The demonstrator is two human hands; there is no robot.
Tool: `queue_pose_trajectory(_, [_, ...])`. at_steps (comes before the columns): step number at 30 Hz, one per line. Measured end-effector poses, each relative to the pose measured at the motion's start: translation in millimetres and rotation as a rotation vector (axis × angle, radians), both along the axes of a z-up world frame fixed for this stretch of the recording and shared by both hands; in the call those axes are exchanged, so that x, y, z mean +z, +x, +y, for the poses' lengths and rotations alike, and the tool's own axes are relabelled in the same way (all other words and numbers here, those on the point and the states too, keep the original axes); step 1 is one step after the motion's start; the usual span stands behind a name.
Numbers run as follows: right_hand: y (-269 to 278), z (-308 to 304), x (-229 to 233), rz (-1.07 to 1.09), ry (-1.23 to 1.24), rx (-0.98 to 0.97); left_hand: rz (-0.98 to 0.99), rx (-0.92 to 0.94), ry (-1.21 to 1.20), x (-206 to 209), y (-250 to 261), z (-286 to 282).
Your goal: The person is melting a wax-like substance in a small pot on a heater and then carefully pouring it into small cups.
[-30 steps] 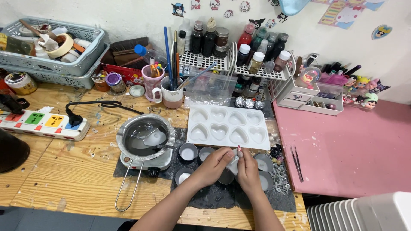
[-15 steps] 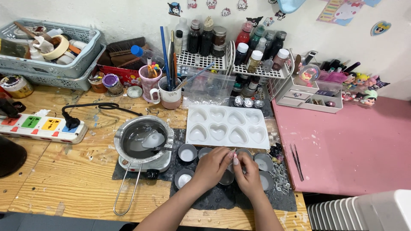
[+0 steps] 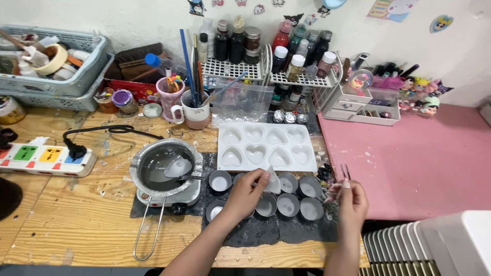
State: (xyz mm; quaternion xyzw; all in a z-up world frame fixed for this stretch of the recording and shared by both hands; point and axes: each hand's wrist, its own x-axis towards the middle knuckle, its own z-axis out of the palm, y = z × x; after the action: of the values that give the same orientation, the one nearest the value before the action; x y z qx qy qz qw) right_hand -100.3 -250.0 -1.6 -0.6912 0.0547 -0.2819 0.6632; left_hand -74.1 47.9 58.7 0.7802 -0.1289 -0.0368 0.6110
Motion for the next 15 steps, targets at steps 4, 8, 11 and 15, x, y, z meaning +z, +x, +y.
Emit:
queue_pose_trajectory(4, [-14.4, -40.3, -17.7, 0.056, 0.077, -0.011, -0.036, -0.008, 0.009, 1.7, -1.3, -1.6])
queue_pose_trajectory(8, [-24.1, -52.0, -33.5, 0.225, 0.002, -0.001, -0.089, -0.036, 0.058, -1.4, -2.1, -2.5])
queue_pose_trajectory(11, [-30.9, -39.5, -16.2, 0.207, 0.015, 0.007, -0.05, -0.052, 0.078, -0.5, -1.3, -2.2])
queue_pose_trajectory(15, [-36.9, -36.5, -8.5, 0.238, -0.03, 0.017, -0.014, -0.053, 0.051, -2.5, -0.2, -2.1])
